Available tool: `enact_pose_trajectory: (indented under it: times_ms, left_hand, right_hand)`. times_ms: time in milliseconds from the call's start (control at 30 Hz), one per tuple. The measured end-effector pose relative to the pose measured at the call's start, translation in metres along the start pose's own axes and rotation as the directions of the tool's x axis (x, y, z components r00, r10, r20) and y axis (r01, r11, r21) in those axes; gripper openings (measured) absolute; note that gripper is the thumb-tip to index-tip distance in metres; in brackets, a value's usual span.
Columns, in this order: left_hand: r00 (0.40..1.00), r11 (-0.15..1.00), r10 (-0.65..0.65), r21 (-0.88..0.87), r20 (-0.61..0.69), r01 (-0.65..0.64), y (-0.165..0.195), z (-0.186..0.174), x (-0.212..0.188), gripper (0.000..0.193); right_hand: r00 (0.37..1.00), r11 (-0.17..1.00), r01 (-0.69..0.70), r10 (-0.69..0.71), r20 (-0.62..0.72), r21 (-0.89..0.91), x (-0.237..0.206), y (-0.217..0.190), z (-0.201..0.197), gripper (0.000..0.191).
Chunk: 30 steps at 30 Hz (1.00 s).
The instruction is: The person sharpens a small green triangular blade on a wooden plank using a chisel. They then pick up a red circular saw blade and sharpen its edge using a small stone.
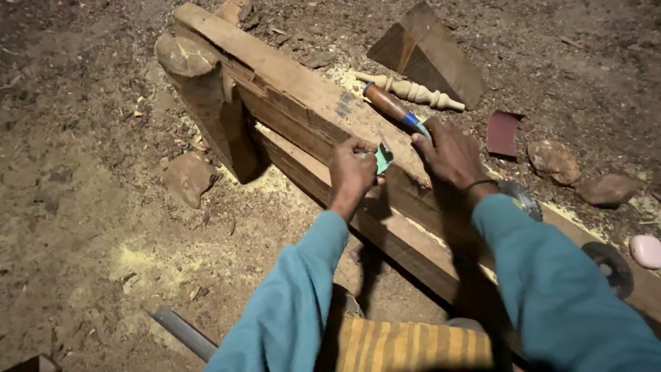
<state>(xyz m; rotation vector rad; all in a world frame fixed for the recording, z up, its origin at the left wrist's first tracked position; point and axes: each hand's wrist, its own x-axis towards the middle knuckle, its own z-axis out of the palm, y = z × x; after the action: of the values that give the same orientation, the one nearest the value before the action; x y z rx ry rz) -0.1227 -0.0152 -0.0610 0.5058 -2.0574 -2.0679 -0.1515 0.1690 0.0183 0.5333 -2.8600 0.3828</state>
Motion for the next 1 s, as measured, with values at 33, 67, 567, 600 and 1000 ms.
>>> enact_pose_trajectory:
  times_ms: [33, 67, 567, 600, 1000]
  left_hand:
    - [1.000, 0.999, 0.027, 0.037, 0.005, -0.027, 0.001, -0.001, -0.001, 0.011]
    - [0.999, 0.996, 0.053, 0.073, 0.011, -0.053, 0.002, -0.002, -0.003, 0.011]
    - [0.976, 0.973, 0.200, 0.099, 0.091, -0.209, 0.055, -0.015, -0.052, 0.022]
    - [0.969, 0.967, 0.224, 0.100, 0.107, -0.235, 0.060, -0.018, -0.056, 0.022]
    - [0.849, 0.921, 0.286, -0.372, 0.445, -0.115, 0.108, -0.023, -0.111, 0.033]
  right_hand:
    - [1.000, 1.000, 0.007, -0.007, -0.024, -0.004, 0.001, -0.005, 0.002, 0.045]
    - [0.999, 1.000, -0.023, 0.023, -0.022, -0.009, 0.001, -0.009, 0.004, 0.044]
    - [0.970, 0.995, 0.086, -0.074, -0.230, 0.043, -0.027, -0.011, 0.008, 0.038]
    - [0.971, 0.989, 0.062, -0.029, -0.238, 0.132, -0.032, -0.009, 0.005, 0.036]
    - [0.980, 0.470, -0.169, 0.177, 0.095, 0.866, -0.121, -0.016, -0.080, 0.029]
